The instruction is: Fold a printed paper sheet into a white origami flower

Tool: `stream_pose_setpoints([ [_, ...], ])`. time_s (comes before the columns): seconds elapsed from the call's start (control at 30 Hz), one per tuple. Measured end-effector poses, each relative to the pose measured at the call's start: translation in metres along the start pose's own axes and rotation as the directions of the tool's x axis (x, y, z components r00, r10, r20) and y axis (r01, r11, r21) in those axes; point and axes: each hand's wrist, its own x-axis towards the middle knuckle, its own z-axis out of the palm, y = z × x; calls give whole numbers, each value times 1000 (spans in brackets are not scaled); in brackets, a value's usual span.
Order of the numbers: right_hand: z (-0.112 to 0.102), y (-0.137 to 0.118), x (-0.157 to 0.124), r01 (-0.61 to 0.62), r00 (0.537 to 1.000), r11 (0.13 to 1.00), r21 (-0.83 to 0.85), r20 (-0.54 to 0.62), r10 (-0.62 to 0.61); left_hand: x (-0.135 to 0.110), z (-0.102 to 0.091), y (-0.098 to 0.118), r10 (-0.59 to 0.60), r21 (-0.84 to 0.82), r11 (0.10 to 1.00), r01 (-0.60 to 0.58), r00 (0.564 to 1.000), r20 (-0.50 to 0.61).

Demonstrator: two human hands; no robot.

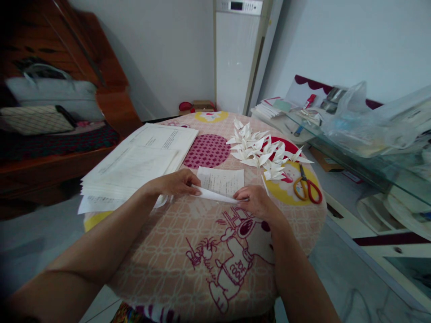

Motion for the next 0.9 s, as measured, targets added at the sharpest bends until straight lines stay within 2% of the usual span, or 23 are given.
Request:
stream_pose_setpoints([
  [0.07,-2,-5,-3,21,999,1000,3,29,-21,-3,-2,2,-17,18,1000,16,999,40],
  [0.13,-3,-6,-6,-66,998,998,21,12,65,-4,-2,2,-23,18,1000,22,999,46],
  [0.2,-3,-2,-6,-195,979,978,71,-52,199,0,1,-1,-32,-28,999,31,999,-24],
  [0.27,1,4,-3,-292,942,941,172,-118,314,9,8,-5,-69,-108,993,52,985,-159],
  [0.37,10,15,3,-335,888,884,325,-205,412,24,21,-9,-182,-144,980,139,916,-358],
  [0.47,16,17,10,-345,840,881,323,-313,443,34,31,-8,-185,-26,977,211,782,-595],
  [0.53,17,12,11,-304,821,899,315,-392,415,35,32,-6,-143,-22,984,174,721,-679],
  [0.57,16,10,11,-266,815,909,321,-429,390,34,31,-5,-129,-66,991,115,715,-687],
  [0.6,14,7,11,-220,809,918,330,-464,361,33,29,-5,-122,-142,989,35,732,-671],
  [0.67,11,3,8,-155,802,940,305,-517,300,28,24,-6,-108,-350,929,-121,816,-568],
  [0.73,8,3,6,-125,796,954,273,-547,261,24,19,-8,-55,-528,827,-194,906,-420],
  [0.77,6,4,5,-114,795,952,283,-549,259,22,17,-8,-25,-580,790,-200,934,-357],
  [0.83,4,6,3,-87,800,932,352,-533,276,21,15,-9,15,-618,758,-208,953,-303],
  [0.9,2,8,2,-67,830,900,431,-477,290,20,15,-10,39,-598,772,-215,955,-294],
])
